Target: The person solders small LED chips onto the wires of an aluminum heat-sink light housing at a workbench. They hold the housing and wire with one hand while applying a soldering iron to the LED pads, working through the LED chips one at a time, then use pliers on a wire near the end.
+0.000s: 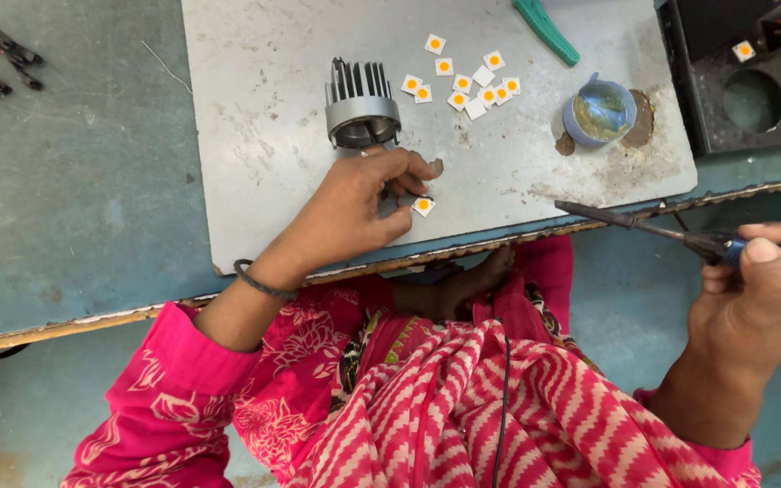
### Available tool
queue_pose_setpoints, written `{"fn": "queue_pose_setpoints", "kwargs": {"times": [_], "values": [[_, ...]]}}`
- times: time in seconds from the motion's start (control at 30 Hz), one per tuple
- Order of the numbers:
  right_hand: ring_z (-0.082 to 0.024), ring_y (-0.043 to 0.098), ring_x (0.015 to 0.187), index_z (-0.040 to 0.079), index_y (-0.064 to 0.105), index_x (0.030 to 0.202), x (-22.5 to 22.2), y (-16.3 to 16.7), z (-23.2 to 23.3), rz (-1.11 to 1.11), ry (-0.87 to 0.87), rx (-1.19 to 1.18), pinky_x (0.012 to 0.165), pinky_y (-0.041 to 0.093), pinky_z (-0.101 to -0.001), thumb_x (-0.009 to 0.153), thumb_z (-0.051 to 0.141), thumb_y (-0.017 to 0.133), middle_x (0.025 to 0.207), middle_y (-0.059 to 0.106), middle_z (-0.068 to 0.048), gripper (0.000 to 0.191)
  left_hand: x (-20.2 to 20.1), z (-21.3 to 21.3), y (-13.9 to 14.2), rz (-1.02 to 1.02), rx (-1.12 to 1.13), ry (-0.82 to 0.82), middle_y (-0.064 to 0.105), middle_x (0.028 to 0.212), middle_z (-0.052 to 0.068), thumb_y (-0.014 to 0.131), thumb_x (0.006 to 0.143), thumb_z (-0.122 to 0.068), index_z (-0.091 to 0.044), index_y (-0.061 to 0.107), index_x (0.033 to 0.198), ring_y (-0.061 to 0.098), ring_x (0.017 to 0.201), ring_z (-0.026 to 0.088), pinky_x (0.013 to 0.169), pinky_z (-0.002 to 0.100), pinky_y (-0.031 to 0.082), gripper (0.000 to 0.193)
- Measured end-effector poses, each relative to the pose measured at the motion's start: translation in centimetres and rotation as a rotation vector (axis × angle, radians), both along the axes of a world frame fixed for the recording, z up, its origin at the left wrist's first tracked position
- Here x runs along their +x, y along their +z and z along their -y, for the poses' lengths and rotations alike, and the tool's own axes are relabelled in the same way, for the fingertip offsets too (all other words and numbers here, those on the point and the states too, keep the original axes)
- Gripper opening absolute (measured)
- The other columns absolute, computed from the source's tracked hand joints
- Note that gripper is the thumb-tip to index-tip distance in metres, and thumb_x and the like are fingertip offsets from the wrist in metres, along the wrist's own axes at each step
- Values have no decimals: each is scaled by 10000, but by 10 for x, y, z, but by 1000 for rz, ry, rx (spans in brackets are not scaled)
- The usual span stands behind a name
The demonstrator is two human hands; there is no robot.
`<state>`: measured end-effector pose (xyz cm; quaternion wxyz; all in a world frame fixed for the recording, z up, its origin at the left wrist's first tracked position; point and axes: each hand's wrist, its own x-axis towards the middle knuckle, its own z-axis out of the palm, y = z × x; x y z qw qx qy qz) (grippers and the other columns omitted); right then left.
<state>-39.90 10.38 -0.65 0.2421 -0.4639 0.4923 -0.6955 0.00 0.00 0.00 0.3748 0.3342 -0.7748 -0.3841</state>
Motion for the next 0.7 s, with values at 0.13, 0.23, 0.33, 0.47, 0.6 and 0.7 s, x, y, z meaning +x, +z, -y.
{"fn": "queue_pose_setpoints", "kwargs": {"times": [0.13, 0.23, 0.33, 0.47, 0.6, 0.7], "values": [[-152, 492, 618, -47, 570, 1096, -42, -32, 12, 85, -37, 27, 576, 388, -241, 1092, 122, 630, 858, 534, -87, 180, -17, 21, -7, 16, 8, -17, 738, 997, 90, 662, 811, -1, -3, 656, 1142, 739, 919, 186, 853, 310, 590, 331], [-135, 456, 627, -19, 597, 1128, -81, -64, 9, 190, -56, 43, 589, 343, -230, 1111, 160, 618, 818, 520, -70, 181, -32, 20, -28, 47, -34, -21, 730, 987, 88, 673, 806, -6, -6, 670, 1106, 706, 873, 190, 810, 316, 580, 300], [-141, 456, 654, -14, 590, 1107, -115, -88, 6, 222, -58, 56, 613, 344, -236, 1116, 151, 607, 827, 516, -70, 167, -41, 11, -44, 68, -99, -10, 716, 994, 91, 671, 816, -2, -12, 678, 1079, 674, 844, 205, 787, 329, 568, 263], [-148, 457, 690, -8, 580, 1079, -159, -107, -8, 216, -56, 51, 645, 345, -243, 1124, 139, 593, 839, 510, -71, 154, -56, -10, -57, 102, -206, 8, 688, 965, 97, 675, 829, 8, -20, 678, 1050, 646, 862, 246, 784, 357, 546, 223], [-155, 457, 726, -1, 571, 1051, -201, -122, -35, 214, -64, 28, 677, 346, -250, 1131, 128, 578, 852, 504, -72, 152, -79, -32, -66, 112, -212, 6, 681, 951, 98, 674, 832, 10, -24, 683, 1052, 644, 859, 248, 780, 357, 544, 223], [-161, 457, 754, 4, 563, 1030, -222, -127, -53, 217, -64, -2, 701, 347, -256, 1136, 119, 567, 861, 500, -73, 157, -97, -45, -60, 105, -197, -9, 675, 928, 95, 676, 827, -2, -27, 683, 1042, 651, 837, 229, 762, 345, 542, 216]]}}
